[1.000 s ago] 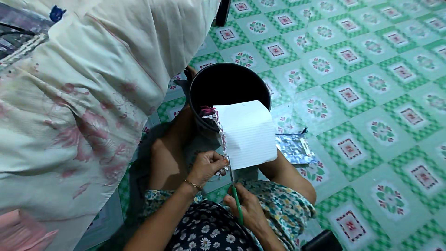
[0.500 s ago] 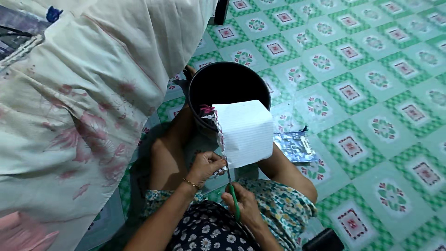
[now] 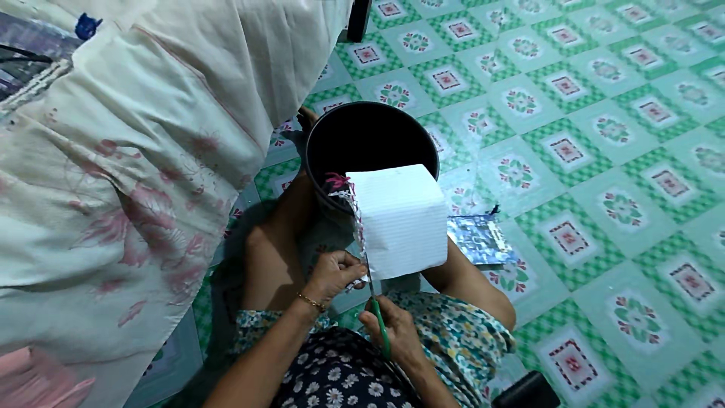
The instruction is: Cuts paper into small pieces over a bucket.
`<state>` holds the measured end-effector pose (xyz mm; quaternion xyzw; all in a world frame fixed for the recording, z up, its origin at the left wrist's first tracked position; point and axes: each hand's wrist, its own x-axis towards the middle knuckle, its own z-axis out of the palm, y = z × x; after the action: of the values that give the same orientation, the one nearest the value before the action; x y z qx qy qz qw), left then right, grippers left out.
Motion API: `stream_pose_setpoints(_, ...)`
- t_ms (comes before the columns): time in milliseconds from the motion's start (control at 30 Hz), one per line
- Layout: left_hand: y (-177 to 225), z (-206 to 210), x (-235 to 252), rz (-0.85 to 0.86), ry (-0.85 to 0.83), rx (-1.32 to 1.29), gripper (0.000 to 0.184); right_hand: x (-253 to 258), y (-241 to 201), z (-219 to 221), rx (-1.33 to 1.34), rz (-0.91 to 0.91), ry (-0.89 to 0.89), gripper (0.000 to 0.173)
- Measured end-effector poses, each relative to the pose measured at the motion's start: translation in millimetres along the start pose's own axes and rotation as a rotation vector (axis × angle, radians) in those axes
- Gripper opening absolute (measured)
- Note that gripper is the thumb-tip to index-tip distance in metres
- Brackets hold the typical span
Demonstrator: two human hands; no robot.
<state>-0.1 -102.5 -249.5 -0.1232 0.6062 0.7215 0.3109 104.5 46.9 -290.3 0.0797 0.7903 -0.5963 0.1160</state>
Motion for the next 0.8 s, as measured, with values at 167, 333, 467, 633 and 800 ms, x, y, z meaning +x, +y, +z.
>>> stream_pose_setpoints(167,-4.6,3.0,-1.1,-0.008,-0.016,0.047,0.007,5.7,-3.6,-2.0,0.001,0.040,-0.154,0.078)
stream_pose_setpoints(333,-0.7,1.8,0.0,-0.025,0.000,0.021,0.007,8.1,-3.5,-6.6,0.020,0.018,-0.255,0.082)
stream_pose_setpoints(467,4.4,-2.4,1.3,-0.093,-0.040,-0.020,0.007,5.1,-7.1,-10.5,-0.022,0.046,-0.247,0.073)
stream_pose_setpoints(633,-1.5,1.7,0.4,-0.026,-0.052,0.080,0.007,4.0,-9.8,-5.7,-0.115,0.091,-0.133,0.062)
stream_pose_setpoints(800,-13.5,2.9,-6.5,0.144,-0.123,0.552,0.037,6.1,-20.3,-7.4,0.000,0.147,-0.157,0.053)
